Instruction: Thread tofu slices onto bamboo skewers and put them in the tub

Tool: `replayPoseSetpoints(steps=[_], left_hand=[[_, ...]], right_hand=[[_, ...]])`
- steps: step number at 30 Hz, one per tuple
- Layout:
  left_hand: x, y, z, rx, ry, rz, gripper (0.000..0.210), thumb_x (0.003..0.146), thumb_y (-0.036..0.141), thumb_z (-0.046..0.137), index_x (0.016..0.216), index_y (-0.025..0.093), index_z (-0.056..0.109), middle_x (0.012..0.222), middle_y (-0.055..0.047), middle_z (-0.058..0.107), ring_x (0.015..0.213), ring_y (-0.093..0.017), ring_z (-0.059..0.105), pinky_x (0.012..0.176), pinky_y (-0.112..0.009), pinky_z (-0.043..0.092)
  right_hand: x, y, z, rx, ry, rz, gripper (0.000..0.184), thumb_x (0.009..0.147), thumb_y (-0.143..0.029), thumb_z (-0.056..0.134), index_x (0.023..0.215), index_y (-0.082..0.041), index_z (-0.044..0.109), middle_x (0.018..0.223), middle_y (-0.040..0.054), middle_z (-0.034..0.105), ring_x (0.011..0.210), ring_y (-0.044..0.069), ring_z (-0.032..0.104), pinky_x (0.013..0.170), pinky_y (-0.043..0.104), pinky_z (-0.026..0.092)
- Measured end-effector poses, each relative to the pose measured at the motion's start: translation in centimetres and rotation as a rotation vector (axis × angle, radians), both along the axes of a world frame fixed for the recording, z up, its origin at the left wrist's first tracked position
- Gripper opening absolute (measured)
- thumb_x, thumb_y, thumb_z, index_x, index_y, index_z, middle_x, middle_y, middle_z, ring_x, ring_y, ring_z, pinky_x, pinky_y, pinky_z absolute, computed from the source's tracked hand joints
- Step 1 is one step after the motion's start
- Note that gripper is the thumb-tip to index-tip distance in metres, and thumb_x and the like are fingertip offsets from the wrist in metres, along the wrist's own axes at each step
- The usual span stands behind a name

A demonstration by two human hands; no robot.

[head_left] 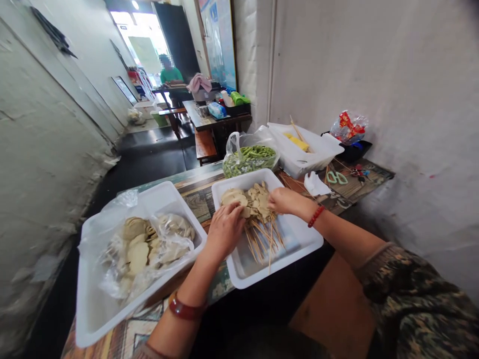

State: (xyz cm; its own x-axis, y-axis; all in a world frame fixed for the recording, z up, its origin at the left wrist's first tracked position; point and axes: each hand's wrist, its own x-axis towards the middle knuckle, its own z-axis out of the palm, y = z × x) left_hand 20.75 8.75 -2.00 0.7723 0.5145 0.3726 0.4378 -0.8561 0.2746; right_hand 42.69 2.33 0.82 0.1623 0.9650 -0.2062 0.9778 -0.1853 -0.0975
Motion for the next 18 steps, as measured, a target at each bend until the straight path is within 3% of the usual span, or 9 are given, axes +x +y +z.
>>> replayPoseSetpoints(steps=[4, 11, 18], left_hand=[[0.1, 0.0, 0.0, 0.013, 0.0, 0.006, 0.031, 0.083, 0.017, 0.062, 0.114, 0.016, 0.064, 0.127, -0.014, 0.062, 0.113, -0.032, 0.059, 0.099, -0.05, 0.045], [-0.3, 0.0, -0.4, 0.025, -0.002, 0.006, 0.03, 0.084, 0.019, 0.061, 0.114, 0.016, 0.064, 0.127, -0.013, 0.062, 0.114, -0.031, 0.058, 0.101, -0.048, 0.044], [-0.9, 0.0, -0.8, 0.033, -0.043, -0.006, 0.026, 0.084, 0.021, 0.061, 0.11, 0.019, 0.065, 0.124, -0.012, 0.063, 0.112, -0.029, 0.059, 0.1, -0.046, 0.044]], right_hand=[[-1.3, -1.4, -1.2, -0.032, -0.032, -0.02, 0.024, 0.095, -0.032, 0.06, 0.112, -0.016, 0.064, 0.115, 0.0088, 0.066, 0.097, 0.022, 0.065, 0.085, 0.042, 0.054], [-2.7, -1.5, -2.7, 0.0, -0.068, -0.136, 0.029, 0.094, -0.03, 0.06, 0.12, -0.016, 0.06, 0.12, 0.0098, 0.063, 0.099, 0.023, 0.065, 0.084, 0.042, 0.055], [-3.4, -3.1, -2.1, 0.144, -0.079, -0.24, 0.029, 0.094, -0.03, 0.061, 0.119, -0.015, 0.06, 0.118, 0.0098, 0.063, 0.097, 0.022, 0.065, 0.082, 0.042, 0.056]])
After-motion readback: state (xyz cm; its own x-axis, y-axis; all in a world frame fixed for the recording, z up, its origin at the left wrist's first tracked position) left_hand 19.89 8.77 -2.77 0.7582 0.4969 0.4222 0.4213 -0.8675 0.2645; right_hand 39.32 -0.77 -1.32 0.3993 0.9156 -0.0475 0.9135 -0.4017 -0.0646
